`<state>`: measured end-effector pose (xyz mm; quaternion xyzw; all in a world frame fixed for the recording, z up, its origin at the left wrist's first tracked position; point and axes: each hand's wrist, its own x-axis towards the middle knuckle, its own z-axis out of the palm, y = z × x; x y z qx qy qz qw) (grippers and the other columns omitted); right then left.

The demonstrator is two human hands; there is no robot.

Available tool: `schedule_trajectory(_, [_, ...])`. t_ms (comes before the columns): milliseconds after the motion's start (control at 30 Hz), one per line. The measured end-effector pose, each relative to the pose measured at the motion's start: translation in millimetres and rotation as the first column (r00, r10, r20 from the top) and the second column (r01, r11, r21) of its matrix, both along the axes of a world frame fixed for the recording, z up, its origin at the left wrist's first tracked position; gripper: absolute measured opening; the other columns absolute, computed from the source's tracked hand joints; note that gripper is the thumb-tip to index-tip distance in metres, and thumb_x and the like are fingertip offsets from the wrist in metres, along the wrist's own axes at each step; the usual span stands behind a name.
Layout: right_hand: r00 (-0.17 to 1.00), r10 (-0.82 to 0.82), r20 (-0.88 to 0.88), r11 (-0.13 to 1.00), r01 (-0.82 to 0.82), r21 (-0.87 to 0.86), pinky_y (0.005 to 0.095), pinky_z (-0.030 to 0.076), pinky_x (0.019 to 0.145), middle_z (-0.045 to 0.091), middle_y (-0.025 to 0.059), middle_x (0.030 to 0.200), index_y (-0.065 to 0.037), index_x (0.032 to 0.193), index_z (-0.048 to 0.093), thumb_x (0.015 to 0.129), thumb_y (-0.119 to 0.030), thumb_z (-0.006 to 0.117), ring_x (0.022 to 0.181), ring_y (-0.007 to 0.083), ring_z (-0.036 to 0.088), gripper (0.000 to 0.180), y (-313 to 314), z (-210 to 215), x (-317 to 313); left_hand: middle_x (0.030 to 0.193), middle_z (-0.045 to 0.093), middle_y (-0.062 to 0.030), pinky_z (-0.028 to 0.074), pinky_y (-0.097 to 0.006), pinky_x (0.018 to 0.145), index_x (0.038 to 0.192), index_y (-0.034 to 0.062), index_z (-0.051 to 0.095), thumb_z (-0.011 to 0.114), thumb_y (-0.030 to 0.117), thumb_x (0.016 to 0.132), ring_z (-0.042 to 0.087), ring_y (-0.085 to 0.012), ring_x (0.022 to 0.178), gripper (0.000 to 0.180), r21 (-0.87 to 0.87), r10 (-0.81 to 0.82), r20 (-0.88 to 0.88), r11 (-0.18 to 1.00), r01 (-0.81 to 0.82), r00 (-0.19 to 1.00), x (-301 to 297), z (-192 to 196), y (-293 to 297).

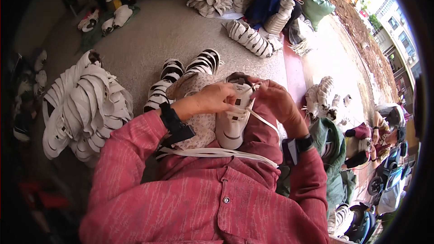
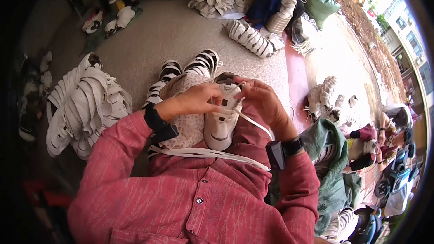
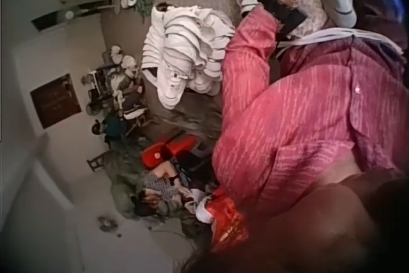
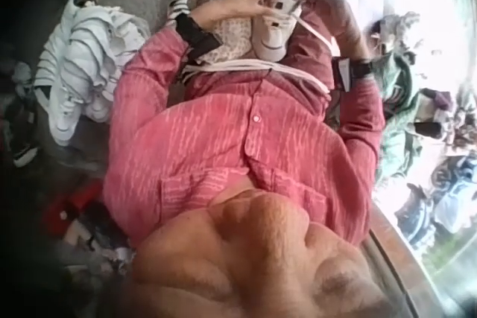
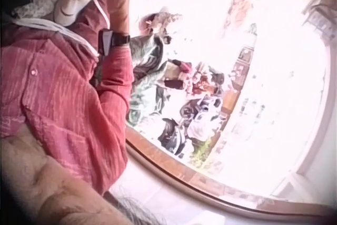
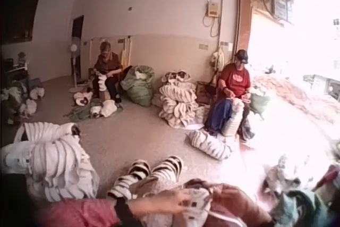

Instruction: Lacing a series of white and beige athletic shoes in a manufacturing environment.

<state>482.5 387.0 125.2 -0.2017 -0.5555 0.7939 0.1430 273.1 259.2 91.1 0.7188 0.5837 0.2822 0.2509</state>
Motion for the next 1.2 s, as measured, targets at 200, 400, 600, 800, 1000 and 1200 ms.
schedule_trajectory(200, [0.842, -0.299, -0.449, 0.864, 0.04, -0.501, 0.0426, 0.042, 0.103, 0.063, 0.0155, 0.109, 0.001, 0.096, 0.06, 0.094, -0.01, 0.049, 0.106, 0.0292, 0.059, 0.016, 29, -17, 18, 0.096, 0.05, -0.004, 0.043, -0.028, 0.078, 0.079, 0.0043, 0.066, 0.076, 0.019, 0.077, 0.052, -0.0166, 0.089, 0.018, -0.263, -0.136, 0.22, 0.945, 0.193, 0.966, -13, 6, 5])
schedule_trajectory(400, [0.414, -0.791, -0.45, 0.594, 0.341, -0.729, 0.0457, 0.041, 0.106, 0.063, 0.018, 0.094, 0.011, 0.098, 0.056, 0.091, -0.001, 0.05, 0.097, 0.0286, 0.061, 0.014, 131, 5, 156, 0.102, 0.047, -0.0018, 0.041, -0.027, 0.083, 0.079, 0.0048, 0.07, 0.079, 0.021, 0.074, 0.049, -0.0147, 0.093, 0.019, -0.408, -0.154, 0.219, 0.883, 0.234, 0.963, -13, 25, 5])
schedule_trajectory(600, [0.2, -0.867, -0.457, 0.498, 0.379, -0.78, 0.0528, 0.045, 0.1, 0.06, 0.0177, 0.082, 0.011, 0.099, 0.054, 0.09, 0.006, 0.051, 0.079, 0.0288, 0.061, 0.01, 160, 2, 282, 0.101, 0.048, -0.0009, 0.043, -0.026, 0.079, 0.085, 0.005, 0.07, 0.077, 0.018, 0.076, 0.05, -0.0123, 0.09, 0.018, -0.412, -0.152, 0.257, 0.876, 0.251, 0.954, -5, 26, 9])
schedule_trajectory(800, [0.247, -0.663, -0.707, 0.744, 0.33, -0.581, 0.0411, 0.048, 0.085, 0.061, 0.0151, 0.091, 0.009, 0.105, 0.054, 0.094, 0.001, 0.049, 0.076, 0.023, 0.058, 0.015, 94, 46, 258, 0.086, 0.052, 0.0026, 0.043, -0.021, 0.072, 0.105, 0.005, 0.06, 0.069, 0.01, 0.083, 0.051, -0.007, 0.078, 0.025, -0.305, 0.022, 0.407, 0.946, 0.113, 0.913, -10, 2, 10])
schedule_trajectory(1000, [0.295, 0.619, -0.728, 0.78, -0.123, 0.613, 0.0336, 0.058, 0.05, 0.063, 0.0147, 0.058, 0.005, 0.08, 0.067, 0.096, -0.014, 0.048, 0.049, 0.02, 0.062, 0.031, -52, 160, 228, 0.087, 0.056, 0.0, 0.044, -0.023, 0.07, 0.106, 0.002, 0.059, 0.07, 0.014, 0.085, 0.052, -0.0079, 0.079, 0.026, -0.01, 0.048, 0.24, 0.999, -0.046, 0.97, 9, 20, 30])
schedule_trajectory(1200, [0.655, -0.247, -0.714, 0.755, 0.592, 0.282, 0.0306, 0.052, 0.071, 0.066, 0.0136, 0.082, 0.003, 0.085, 0.066, 0.088, -0.018, 0.055, 0.073, 0.0187, 0.063, 0.024, -84, 93, 185, 0.089, 0.062, -0.0044, 0.046, -0.026, 0.068, 0.101, 0.0002, 0.063, 0.073, 0.027, 0.083, 0.056, -0.0118, 0.079, 0.034, -0.12, 0.168, 0.087, 0.98, -0.157, 0.982, -10, -7, 54])
